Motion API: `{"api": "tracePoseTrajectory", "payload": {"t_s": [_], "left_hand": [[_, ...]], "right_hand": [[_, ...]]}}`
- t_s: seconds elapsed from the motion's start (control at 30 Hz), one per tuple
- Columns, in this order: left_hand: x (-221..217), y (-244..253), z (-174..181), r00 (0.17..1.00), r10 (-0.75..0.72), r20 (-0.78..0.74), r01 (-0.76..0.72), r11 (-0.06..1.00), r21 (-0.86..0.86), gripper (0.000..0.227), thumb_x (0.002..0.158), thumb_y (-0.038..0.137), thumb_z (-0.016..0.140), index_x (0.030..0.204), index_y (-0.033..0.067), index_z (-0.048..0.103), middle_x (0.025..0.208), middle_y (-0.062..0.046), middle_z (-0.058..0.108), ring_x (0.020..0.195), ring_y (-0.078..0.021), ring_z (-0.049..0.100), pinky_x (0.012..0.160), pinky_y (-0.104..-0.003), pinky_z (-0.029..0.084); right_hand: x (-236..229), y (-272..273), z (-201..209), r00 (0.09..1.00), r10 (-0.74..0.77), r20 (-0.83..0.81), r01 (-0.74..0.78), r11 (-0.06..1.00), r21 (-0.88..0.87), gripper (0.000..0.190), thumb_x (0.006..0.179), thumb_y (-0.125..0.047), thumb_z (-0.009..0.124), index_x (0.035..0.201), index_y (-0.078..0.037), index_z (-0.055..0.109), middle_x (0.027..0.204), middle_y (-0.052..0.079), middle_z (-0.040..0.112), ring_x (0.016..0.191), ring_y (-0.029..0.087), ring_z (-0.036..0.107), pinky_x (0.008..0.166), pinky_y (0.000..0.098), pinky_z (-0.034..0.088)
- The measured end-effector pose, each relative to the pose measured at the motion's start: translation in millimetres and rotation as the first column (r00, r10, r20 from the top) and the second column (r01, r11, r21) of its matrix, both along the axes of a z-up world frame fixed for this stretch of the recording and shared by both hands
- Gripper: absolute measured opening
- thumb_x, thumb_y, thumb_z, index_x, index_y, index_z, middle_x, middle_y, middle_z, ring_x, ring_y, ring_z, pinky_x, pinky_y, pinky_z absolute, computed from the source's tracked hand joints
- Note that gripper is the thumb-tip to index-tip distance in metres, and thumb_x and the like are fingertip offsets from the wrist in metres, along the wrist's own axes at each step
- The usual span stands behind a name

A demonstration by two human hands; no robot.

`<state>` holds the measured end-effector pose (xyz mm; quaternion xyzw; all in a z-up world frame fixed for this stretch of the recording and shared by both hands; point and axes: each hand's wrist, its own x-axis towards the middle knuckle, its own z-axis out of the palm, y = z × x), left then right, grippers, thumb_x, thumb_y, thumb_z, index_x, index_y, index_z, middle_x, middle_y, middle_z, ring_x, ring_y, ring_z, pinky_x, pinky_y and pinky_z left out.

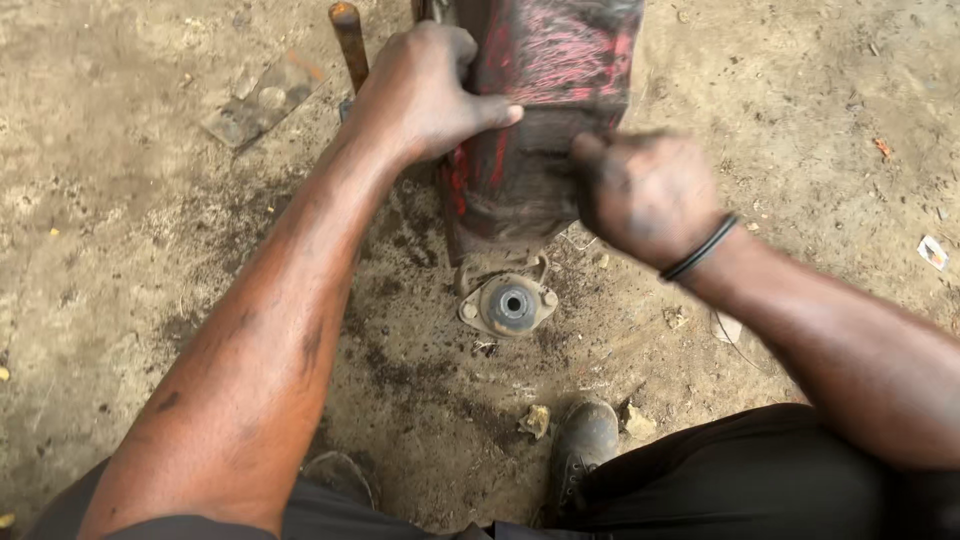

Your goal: The person cleans a red engine block using a metal scraper and a blue cloth. They scrape the exterior surfaces to remove grime and then wipe the block with the cloth to remove debris.

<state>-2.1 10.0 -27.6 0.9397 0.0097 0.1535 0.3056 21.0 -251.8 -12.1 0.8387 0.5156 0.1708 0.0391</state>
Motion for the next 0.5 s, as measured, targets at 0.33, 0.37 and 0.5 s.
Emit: {"api": "tracePoseTrajectory", "payload": {"t_s": [0.33,0.37,0.5], "left_hand": [[-20.5,-26.9,23.4,0.985,0.105,-0.134,-0.079,0.979,0.189,0.05,0.08,0.036,0.089,0.103,-0.0033,0.07,0.083,-0.014,0.07,0.063,-0.0239,0.069,0.061,-0.042,0.058],[-26.3,-33.0,23.7,0.984,0.131,-0.12,-0.097,0.963,0.252,0.048,0.08,0.033,0.09,0.102,-0.0048,0.07,0.083,-0.014,0.07,0.062,-0.024,0.068,0.058,-0.043,0.058],[-44.4,-46.7,10.9,0.988,0.09,0.125,-0.129,0.926,0.356,0.032,0.088,0.017,0.084,0.104,-0.0073,0.07,0.075,-0.014,0.07,0.057,-0.0214,0.065,0.049,-0.039,0.056]], "right_hand": [[1.0,-3.6,6.3,0.992,0.106,0.066,-0.11,0.992,0.061,0.019,0.098,-0.013,0.054,0.097,-0.016,0.072,0.059,0.003,0.061,0.048,0.019,0.057,0.042,0.0348,0.045],[1.2,-2.4,6.8,0.999,0.038,0.005,-0.038,0.999,-0.006,0.019,0.103,-0.015,0.054,0.1,-0.015,0.072,0.059,0.004,0.062,0.048,0.019,0.059,0.042,0.0354,0.046],[7.8,-6.5,14.6,0.998,0.009,-0.065,-0.005,0.998,0.056,0.013,0.105,-0.019,0.062,0.099,-0.012,0.071,0.066,0.006,0.066,0.055,0.022,0.065,0.05,0.0377,0.051]]}}
